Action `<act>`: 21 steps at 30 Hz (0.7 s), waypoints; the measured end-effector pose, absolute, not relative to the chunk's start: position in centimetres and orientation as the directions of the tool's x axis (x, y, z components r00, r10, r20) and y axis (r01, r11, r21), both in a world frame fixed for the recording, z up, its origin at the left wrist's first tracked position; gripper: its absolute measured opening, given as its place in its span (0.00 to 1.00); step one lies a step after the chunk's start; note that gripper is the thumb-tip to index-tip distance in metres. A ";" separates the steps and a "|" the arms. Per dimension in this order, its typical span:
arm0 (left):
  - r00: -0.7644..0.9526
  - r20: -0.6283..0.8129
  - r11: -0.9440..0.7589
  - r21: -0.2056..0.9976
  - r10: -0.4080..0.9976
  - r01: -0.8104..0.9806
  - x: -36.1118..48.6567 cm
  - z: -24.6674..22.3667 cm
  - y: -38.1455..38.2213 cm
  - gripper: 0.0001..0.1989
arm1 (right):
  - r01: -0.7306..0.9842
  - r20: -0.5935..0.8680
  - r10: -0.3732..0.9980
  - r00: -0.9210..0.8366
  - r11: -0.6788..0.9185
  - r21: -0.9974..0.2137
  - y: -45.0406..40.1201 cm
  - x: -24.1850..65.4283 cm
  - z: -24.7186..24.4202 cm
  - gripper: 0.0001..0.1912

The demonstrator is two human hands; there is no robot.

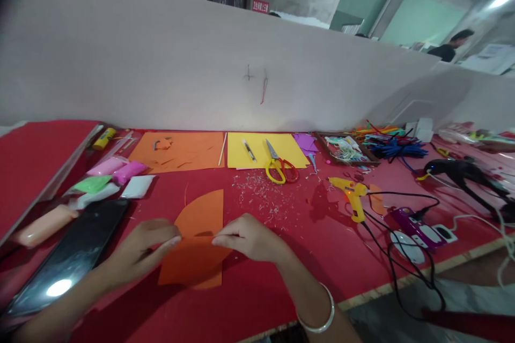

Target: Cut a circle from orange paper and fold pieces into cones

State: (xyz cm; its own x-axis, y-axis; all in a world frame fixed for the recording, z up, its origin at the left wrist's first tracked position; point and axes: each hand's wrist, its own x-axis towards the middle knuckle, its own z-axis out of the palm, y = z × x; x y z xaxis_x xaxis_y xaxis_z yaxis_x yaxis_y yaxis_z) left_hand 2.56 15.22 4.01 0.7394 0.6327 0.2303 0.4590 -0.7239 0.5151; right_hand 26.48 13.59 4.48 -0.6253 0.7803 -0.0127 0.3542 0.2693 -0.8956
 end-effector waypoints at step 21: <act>0.562 0.667 -0.848 0.210 0.488 0.488 4.4 7.2 12.4 0.15 | 0.692 0.665 0.606 -0.438 0.699 -0.181 11.2 21.6 7.8 0.07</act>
